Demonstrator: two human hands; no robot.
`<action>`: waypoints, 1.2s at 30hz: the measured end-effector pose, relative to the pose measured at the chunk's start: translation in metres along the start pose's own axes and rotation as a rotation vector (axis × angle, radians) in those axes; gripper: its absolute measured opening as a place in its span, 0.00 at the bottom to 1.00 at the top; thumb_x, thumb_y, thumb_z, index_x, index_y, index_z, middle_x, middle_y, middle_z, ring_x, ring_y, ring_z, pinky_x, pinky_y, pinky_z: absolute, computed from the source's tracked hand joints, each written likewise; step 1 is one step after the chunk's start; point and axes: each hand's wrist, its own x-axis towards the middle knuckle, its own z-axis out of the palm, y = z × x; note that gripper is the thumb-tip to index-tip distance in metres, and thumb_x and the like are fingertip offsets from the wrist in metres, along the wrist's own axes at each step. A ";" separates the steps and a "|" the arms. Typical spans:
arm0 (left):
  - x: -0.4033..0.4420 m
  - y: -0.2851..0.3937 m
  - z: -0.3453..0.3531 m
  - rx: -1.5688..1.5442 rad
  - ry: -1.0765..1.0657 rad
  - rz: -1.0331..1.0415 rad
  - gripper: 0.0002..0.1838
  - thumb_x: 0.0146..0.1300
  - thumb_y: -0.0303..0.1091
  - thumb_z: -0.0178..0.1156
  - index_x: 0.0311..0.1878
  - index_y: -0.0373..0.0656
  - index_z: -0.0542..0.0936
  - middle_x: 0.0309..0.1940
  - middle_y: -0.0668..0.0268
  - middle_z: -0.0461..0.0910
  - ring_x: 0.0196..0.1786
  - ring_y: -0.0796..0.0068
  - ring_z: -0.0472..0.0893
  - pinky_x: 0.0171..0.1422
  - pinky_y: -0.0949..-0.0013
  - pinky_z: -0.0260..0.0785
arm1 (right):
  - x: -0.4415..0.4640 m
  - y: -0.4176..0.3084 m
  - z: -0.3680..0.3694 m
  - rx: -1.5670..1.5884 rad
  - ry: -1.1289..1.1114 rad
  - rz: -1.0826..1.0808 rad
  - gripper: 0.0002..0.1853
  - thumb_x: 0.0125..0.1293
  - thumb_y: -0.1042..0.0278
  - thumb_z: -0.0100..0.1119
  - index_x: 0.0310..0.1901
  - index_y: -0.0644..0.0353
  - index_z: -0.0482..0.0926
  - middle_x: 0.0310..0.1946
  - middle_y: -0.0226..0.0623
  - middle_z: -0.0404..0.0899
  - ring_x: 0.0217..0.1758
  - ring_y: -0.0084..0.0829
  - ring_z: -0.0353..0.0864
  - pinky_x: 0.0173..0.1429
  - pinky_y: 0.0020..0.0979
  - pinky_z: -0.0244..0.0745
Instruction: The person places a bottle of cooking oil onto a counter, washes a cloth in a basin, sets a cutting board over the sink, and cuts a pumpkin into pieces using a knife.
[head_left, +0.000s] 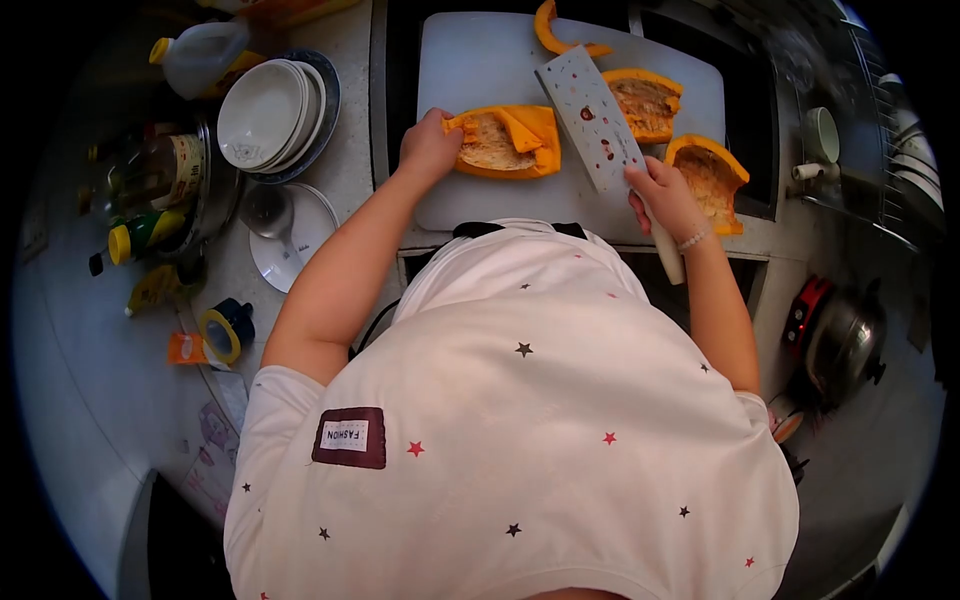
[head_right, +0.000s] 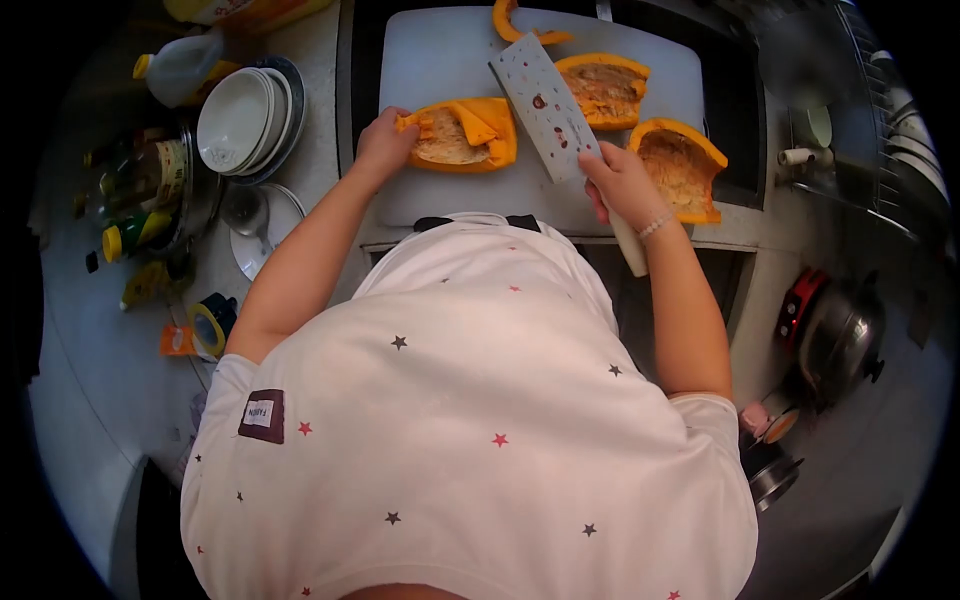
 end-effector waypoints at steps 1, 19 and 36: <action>0.000 0.000 0.000 -0.003 0.002 0.005 0.17 0.56 0.40 0.56 0.46 0.41 0.75 0.38 0.52 0.80 0.44 0.55 0.79 0.50 0.60 0.70 | -0.005 0.003 -0.002 -0.012 -0.006 0.001 0.12 0.66 0.61 0.48 0.33 0.63 0.70 0.16 0.29 0.68 0.10 0.20 0.67 0.13 0.24 0.61; -0.006 0.005 0.002 0.019 0.077 0.057 0.16 0.57 0.39 0.55 0.46 0.40 0.75 0.38 0.51 0.80 0.44 0.53 0.79 0.50 0.58 0.70 | -0.039 -0.009 -0.026 -0.176 -0.213 0.276 0.11 0.68 0.63 0.45 0.39 0.64 0.69 0.13 0.29 0.65 0.09 0.22 0.65 0.12 0.26 0.66; -0.054 0.025 0.027 -0.074 0.293 -0.179 0.15 0.59 0.33 0.49 0.48 0.38 0.70 0.38 0.48 0.79 0.43 0.47 0.78 0.49 0.54 0.69 | -0.034 -0.050 -0.001 -0.406 -0.188 0.293 0.12 0.68 0.63 0.45 0.37 0.65 0.69 0.14 0.31 0.65 0.10 0.23 0.67 0.14 0.28 0.70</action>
